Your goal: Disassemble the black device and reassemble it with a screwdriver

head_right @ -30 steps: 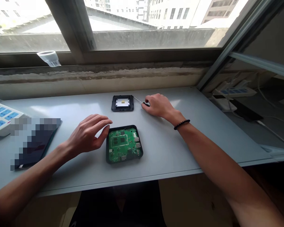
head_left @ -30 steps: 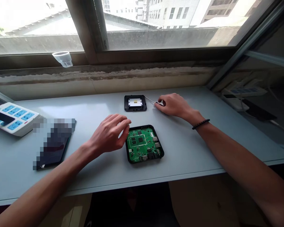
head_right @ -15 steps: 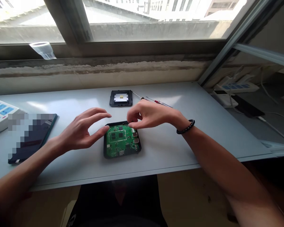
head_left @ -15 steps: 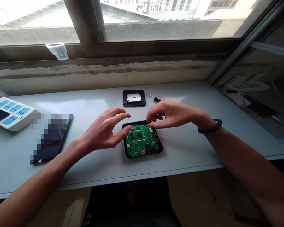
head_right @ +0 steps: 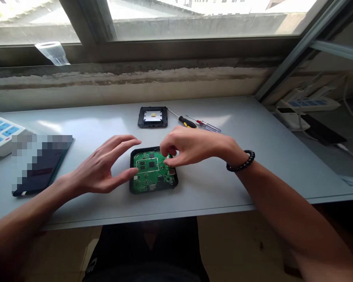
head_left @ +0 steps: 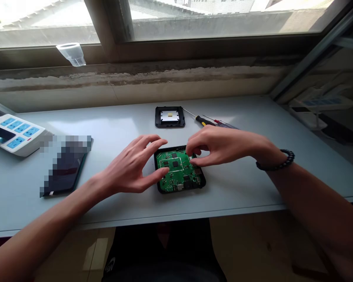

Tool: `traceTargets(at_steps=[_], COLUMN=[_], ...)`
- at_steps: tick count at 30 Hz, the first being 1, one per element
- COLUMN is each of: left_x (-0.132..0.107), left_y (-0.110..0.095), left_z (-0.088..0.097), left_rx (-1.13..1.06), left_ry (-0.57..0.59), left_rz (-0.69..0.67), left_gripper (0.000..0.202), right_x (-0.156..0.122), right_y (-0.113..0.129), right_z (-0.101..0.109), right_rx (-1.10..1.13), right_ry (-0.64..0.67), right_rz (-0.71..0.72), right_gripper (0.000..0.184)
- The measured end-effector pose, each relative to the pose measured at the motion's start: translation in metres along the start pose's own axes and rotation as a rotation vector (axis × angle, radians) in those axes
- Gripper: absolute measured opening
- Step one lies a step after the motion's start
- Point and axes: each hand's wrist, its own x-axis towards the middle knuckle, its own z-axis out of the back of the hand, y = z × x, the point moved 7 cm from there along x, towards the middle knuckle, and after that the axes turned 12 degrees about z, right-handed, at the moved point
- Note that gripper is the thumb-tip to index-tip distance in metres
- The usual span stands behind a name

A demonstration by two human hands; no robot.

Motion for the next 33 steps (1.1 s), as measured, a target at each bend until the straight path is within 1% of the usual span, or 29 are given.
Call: traceTargets(at_steps=[2,4,8,13,15,18,22,26,33], left_x=[-0.001,0.0,0.0,-0.002,-0.003,-0.004,-0.005,-0.005,-0.003], left_y=[0.002,0.001,-0.002,-0.003,-0.004,-0.006,-0.007,-0.004,0.002], left_z=[-0.002,-0.002,-0.006,-0.016,-0.02,-0.023,-0.024,-0.026,-0.032], left_rx=[-0.022,-0.034,0.048,0.114,0.113,0.129,0.161,0.137,0.098], left_ry=[0.056,0.088,0.132,0.209,0.235,0.244,0.232,0.255,0.252], left_rz=[0.023,0.027,0.006,-0.01,-0.014,-0.015,-0.026,-0.004,0.016], left_gripper=[0.06,0.065,0.078,0.102,0.108,0.105,0.103,0.103,0.1], right_x=[-0.001,-0.002,-0.003,-0.002,-0.001,0.0,0.001,0.001,0.0], right_y=[-0.002,-0.004,-0.007,-0.006,-0.004,-0.001,0.001,0.0,0.001], right_z=[-0.002,-0.005,-0.009,-0.013,-0.014,-0.014,-0.014,-0.014,-0.014], right_rx=[-0.007,-0.015,-0.012,-0.009,-0.007,-0.007,-0.026,-0.04,-0.072], right_ry=[0.038,0.078,0.136,0.176,0.173,0.152,0.124,0.103,0.136], right_rz=[-0.027,-0.059,-0.109,-0.103,-0.085,-0.057,-0.03,-0.014,-0.04], right_gripper=[0.021,0.022,0.023,0.022,0.019,0.017,0.023,0.024,0.022])
